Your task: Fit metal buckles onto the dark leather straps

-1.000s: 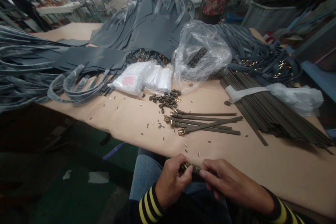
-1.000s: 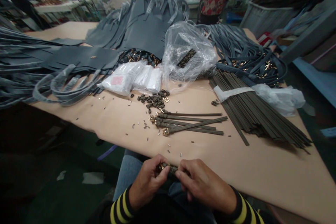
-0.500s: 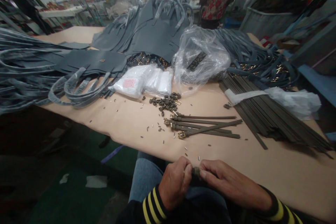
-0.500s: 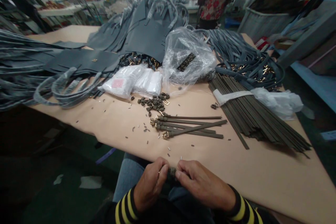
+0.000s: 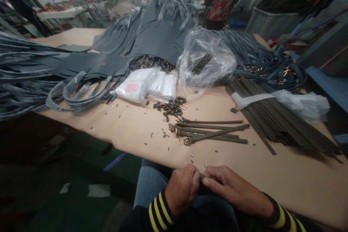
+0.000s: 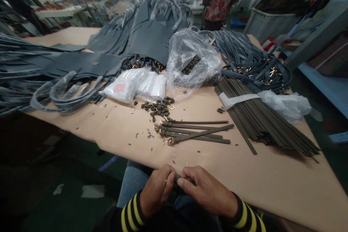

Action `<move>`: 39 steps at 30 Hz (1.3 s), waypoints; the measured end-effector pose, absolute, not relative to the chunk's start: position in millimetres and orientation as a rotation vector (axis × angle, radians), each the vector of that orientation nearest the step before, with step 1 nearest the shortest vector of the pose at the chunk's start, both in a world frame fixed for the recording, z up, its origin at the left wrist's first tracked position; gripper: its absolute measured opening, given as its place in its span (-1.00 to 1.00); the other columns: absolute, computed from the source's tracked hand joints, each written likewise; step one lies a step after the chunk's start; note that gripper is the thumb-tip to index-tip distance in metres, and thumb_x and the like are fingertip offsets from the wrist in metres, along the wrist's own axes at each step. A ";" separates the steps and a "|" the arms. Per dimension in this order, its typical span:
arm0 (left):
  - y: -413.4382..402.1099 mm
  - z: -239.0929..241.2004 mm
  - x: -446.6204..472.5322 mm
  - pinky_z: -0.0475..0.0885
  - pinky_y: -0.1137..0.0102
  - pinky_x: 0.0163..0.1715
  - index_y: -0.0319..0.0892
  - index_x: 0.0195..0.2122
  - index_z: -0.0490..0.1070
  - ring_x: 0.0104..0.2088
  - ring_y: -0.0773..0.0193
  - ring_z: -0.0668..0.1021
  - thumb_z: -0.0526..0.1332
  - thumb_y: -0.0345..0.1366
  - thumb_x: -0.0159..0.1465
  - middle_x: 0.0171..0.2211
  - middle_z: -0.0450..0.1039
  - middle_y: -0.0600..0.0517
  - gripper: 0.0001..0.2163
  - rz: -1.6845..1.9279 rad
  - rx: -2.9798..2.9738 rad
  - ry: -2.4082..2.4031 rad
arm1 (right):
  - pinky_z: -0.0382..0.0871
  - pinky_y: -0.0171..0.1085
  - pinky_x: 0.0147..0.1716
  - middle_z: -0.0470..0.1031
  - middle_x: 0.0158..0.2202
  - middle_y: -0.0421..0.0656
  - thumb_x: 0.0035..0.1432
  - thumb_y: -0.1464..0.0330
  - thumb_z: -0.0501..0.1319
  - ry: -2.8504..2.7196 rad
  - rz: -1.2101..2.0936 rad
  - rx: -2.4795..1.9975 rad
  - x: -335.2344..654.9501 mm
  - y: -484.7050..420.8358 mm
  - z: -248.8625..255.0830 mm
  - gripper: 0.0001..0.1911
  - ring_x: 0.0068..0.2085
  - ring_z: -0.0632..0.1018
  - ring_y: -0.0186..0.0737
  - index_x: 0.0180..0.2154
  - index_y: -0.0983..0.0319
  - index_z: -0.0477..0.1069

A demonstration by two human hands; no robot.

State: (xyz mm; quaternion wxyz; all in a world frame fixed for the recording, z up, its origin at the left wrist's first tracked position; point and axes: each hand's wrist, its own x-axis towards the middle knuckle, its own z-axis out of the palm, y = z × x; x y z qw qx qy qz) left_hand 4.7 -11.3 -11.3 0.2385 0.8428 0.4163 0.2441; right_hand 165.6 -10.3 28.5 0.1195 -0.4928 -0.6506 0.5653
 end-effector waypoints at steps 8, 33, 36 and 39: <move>-11.9 -16.4 3.8 0.27 0.46 -0.60 -0.25 -0.30 0.24 -0.58 0.29 0.45 -0.19 -0.25 0.27 -0.56 0.39 -0.01 -0.73 0.618 2.236 1.011 | 0.10 -0.38 -0.54 0.16 -0.61 -0.30 0.11 0.32 -0.03 -1.955 1.628 -1.399 158.9 -6.7 29.4 -0.73 -0.53 0.23 -0.37 -0.58 0.26 0.20; 69.0 -29.5 -5.7 0.40 0.43 -0.41 -0.27 -0.12 0.27 -0.35 0.27 0.42 0.00 -0.47 0.19 -0.34 0.35 -0.08 -0.77 0.853 2.821 0.992 | 0.23 -0.33 -0.30 0.44 -0.34 -0.10 0.17 0.39 -0.08 -2.152 0.353 -2.147 240.4 83.6 30.1 -0.76 -0.28 0.45 -0.23 -0.32 0.26 0.35; 68.2 -35.4 -5.0 0.41 0.44 -0.44 -0.27 -0.12 0.29 -0.35 0.26 0.43 0.00 -0.46 0.19 -0.33 0.34 -0.10 -0.76 0.848 2.874 1.052 | 0.25 -0.22 -0.34 0.43 -0.32 0.04 0.15 0.42 -0.06 -1.934 0.126 -2.442 273.0 93.8 21.0 -0.78 -0.26 0.46 -0.07 -0.30 0.33 0.33; 67.1 -33.5 -3.0 0.43 0.40 -0.44 -0.24 -0.14 0.32 -0.35 0.24 0.42 0.00 -0.42 0.19 -0.31 0.33 -0.11 -0.77 0.794 2.896 1.093 | 0.26 -0.21 -0.44 0.43 -0.33 0.11 0.11 0.43 -0.01 -1.845 0.005 -2.609 283.9 100.7 13.7 -0.80 -0.29 0.48 0.02 -0.35 0.35 0.35</move>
